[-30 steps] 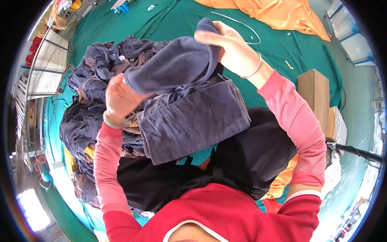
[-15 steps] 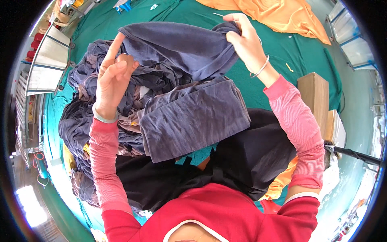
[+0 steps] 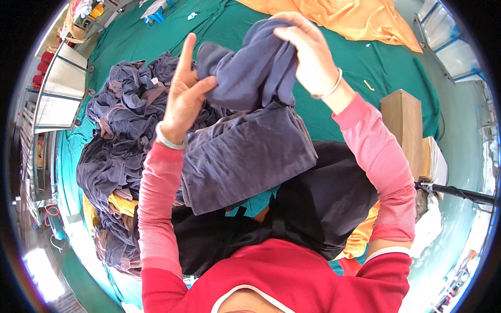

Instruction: Folding various pieces of clothing and fabric in a laundry or manufacturing setting.

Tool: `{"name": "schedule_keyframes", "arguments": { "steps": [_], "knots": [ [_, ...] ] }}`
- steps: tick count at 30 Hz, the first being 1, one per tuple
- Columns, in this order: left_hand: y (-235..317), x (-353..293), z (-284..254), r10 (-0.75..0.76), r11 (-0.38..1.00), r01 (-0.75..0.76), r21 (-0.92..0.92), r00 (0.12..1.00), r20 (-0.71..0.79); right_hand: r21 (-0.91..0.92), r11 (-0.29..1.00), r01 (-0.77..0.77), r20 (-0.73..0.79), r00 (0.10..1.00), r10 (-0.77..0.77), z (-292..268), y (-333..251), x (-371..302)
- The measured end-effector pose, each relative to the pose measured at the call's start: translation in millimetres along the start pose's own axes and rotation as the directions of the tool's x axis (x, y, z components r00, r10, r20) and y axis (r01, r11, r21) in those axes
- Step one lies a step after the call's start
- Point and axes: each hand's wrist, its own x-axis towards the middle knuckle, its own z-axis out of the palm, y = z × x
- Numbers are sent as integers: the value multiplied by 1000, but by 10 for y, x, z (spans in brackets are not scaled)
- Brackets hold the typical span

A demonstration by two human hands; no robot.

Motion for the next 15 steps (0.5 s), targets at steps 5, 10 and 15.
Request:
{"name": "schedule_keyframes", "arguments": {
  "steps": [5, 10, 15],
  "knots": [
    [478, -10, -145, 153, 900, -67, 430, 974, -168, -384, 914, 129, -262, 934, -242, -771, -14, 129],
    [685, -119, -337, 129, 938, -3, 346, 930, -344, -271, 962, -29, -287, 957, -52, -886, 9, 72],
    [884, -250, -352, -4, 1000, 10, 16, 944, -330, 59, 959, -276, -356, 892, 278, -889, -75, 7]
  ]
}}
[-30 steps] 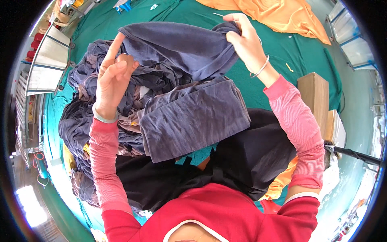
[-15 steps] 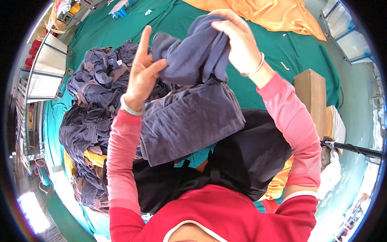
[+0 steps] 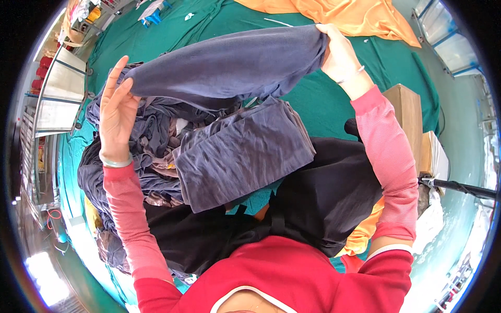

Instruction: Folding various pieces of clothing and fabric in a laundry or manufacturing setting.

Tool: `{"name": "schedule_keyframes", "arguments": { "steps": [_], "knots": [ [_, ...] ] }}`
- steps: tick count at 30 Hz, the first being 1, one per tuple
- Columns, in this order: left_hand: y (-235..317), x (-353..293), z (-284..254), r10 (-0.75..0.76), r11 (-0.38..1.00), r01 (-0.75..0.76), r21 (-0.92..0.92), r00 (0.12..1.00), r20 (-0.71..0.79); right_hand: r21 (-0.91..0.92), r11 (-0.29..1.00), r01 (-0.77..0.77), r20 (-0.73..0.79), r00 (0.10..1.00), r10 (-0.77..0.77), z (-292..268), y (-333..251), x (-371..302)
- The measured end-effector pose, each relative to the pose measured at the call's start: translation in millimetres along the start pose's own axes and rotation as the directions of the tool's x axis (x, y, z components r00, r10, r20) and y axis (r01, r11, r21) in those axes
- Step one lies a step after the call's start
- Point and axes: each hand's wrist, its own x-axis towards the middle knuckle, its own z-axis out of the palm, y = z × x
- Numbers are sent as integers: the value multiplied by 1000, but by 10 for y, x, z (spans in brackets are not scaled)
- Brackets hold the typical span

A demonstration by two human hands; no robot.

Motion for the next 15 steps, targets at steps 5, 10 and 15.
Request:
{"name": "schedule_keyframes", "arguments": {
  "steps": [5, 10, 15],
  "knots": [
    [116, -56, -206, -9, 998, 7, 65, 999, 39, 129, 991, 32, 246, 967, -63, 13, -103, -91],
    [67, -52, -331, 258, 839, -197, 507, 965, -51, -217, 923, 318, 50, 948, -315, 115, -79, -107],
    [490, -526, -156, 233, 744, -185, 643, 972, 10, 59, 930, 363, 398, 846, -355, -58, -350, -327]
  ]
}}
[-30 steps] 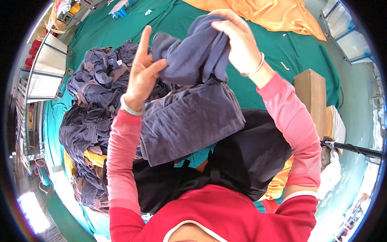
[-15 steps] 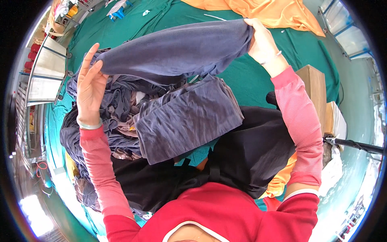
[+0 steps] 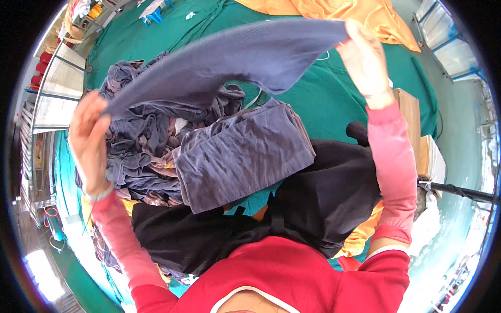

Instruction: Folding various pieces of clothing and fabric in a laundry or manufacturing setting.

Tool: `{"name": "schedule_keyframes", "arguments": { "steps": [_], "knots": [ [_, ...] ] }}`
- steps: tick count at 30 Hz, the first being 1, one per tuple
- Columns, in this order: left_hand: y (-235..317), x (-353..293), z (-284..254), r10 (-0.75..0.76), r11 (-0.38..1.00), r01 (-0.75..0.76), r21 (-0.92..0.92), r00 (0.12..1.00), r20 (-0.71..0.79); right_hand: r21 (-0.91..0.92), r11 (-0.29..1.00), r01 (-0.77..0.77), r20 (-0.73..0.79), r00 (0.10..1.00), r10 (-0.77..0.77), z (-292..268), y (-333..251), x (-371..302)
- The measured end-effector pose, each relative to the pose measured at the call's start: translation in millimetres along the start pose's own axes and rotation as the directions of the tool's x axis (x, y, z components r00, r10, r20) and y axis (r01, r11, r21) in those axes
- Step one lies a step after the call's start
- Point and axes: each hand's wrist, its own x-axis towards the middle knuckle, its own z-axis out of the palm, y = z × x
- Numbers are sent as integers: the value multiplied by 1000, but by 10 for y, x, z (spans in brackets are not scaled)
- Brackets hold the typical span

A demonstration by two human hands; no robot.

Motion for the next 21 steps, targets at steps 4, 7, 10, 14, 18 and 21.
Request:
{"name": "schedule_keyframes", "arguments": {
  "steps": [4, 7, 10, 14, 18, 21],
  "knots": [
    [235, -636, -399, 176, 919, -280, 277, 921, 347, -326, 944, -57, 203, 971, 129, 289, -441, -471],
    [266, -1073, -420, -35, 998, 58, -24, 835, 549, -18, 968, -251, 680, 706, 196, 94, -422, -667],
    [175, -1133, -335, -108, 967, 235, -103, 736, 668, -275, 874, -400, 612, 628, 480, 120, -382, -784],
    [-313, -894, 42, -289, 946, 307, -100, 944, 159, -242, 694, -678, -113, 730, 674, 222, 64, -707],
    [-833, -797, 458, -520, 749, 344, 567, 835, 180, -265, 441, -857, -282, 507, 815, 131, 406, -807],
    [-1161, -1168, 667, -353, 885, 152, 439, 835, 422, -140, 233, -962, -299, 265, 916, 207, 585, -943]
  ]
}}
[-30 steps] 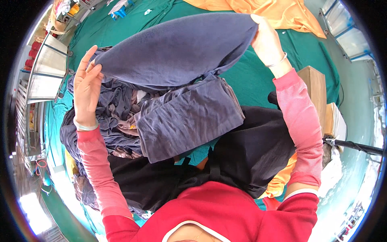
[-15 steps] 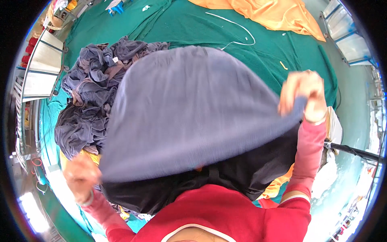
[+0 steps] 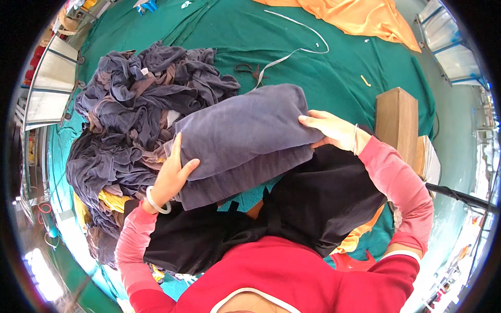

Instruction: Folding various pieces of clothing and fabric in a laundry or manufacturing setting.

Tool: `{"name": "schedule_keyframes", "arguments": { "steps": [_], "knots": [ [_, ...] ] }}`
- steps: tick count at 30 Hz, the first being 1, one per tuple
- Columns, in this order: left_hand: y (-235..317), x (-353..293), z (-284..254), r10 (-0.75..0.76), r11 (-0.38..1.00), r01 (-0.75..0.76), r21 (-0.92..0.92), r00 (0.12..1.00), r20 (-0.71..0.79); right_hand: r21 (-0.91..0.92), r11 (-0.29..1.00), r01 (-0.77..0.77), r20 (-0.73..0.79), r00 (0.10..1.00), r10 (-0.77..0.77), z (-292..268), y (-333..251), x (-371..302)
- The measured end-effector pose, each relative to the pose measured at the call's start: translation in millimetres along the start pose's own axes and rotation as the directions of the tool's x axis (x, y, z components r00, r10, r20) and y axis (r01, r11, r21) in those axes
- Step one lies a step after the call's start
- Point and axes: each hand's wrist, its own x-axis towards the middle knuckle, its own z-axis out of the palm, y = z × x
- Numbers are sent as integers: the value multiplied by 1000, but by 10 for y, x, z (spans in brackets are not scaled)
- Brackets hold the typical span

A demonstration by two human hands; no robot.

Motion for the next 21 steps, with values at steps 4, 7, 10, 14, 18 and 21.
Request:
{"name": "schedule_keyframes", "arguments": {
  "steps": [4, 7, 10, 14, 18, 21],
  "knots": [
    [305, 83, -220, 112, 958, -135, -251, 988, -102, 106, 875, 473, -51, 881, -470, 64, -139, -105],
    [472, -47, -632, 36, 970, -29, -240, 999, 24, -346, 603, 719, -12, 639, -769, 206, -319, -306],
    [529, -339, -795, -52, 994, 68, -89, 983, 174, -646, 439, 625, 248, 715, -654, 216, -169, -296],
    [-16, -472, -753, -134, 991, 133, 19, 986, 95, -801, 323, 504, 280, 792, -543, 365, -9, -349],
    [-1256, -114, -774, -199, 979, 201, 21, 978, -65, -801, 291, 523, 154, 650, -745, 409, -200, -296],
    [-1992, 69, -533, -325, 912, 272, 307, 936, 134, -822, 244, 515, 107, 560, -822, 403, -289, -272]
  ]
}}
